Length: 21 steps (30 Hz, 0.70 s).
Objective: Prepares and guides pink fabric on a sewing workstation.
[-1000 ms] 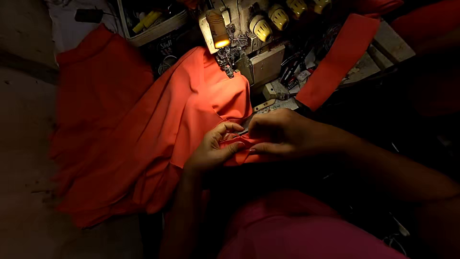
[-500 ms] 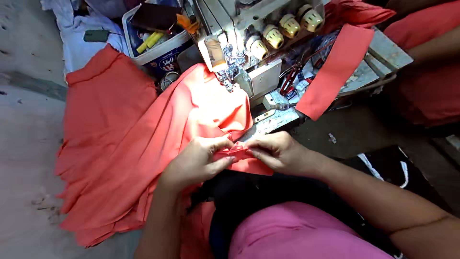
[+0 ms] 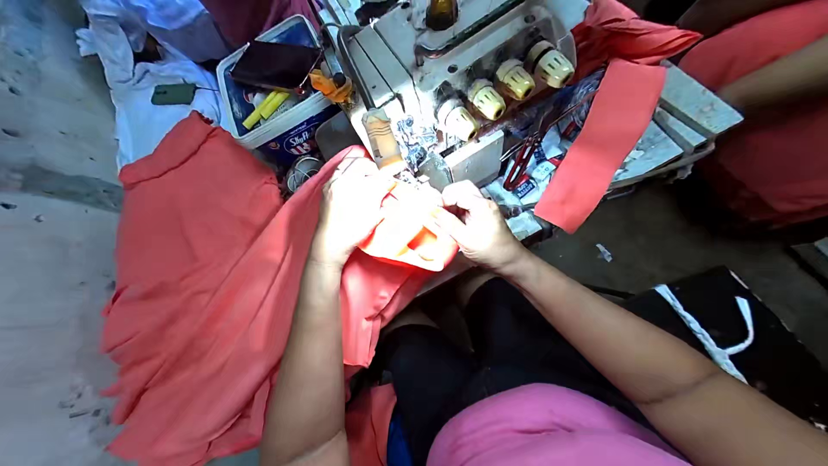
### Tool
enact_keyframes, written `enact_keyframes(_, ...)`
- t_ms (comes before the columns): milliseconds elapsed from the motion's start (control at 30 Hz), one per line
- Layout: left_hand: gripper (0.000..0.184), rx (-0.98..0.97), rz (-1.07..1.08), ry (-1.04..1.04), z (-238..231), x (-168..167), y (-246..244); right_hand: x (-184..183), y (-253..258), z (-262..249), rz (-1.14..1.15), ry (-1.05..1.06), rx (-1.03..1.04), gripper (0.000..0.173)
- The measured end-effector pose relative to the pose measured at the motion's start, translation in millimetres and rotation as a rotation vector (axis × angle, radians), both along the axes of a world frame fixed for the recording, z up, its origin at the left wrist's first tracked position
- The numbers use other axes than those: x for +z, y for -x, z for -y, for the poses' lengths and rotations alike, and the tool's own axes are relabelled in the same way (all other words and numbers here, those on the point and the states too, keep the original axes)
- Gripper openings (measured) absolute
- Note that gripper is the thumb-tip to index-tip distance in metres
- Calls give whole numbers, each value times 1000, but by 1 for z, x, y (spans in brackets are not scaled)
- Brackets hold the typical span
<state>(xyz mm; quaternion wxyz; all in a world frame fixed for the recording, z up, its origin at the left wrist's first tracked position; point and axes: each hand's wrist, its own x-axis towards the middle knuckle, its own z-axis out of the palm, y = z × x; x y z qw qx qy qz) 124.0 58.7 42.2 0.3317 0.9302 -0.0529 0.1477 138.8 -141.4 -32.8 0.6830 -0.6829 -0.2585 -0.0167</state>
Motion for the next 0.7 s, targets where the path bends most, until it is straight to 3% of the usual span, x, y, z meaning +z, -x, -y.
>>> enact_keyframes(167,15,-63,-128,104,-7,2,13,4,11,3,-84,-18,30,7)
enact_keyframes(367,25,-5,-199,-20,-3,9,18,6,28,2,-169,-23,21,5)
enact_keyframes(567,26,-78,-65,-183,6,3,9,4,33,-4,-195,-46,-55,9)
enact_keyframes(700,20,123,-136,-143,18,7,7,8,36,-9,-188,-44,-95,16)
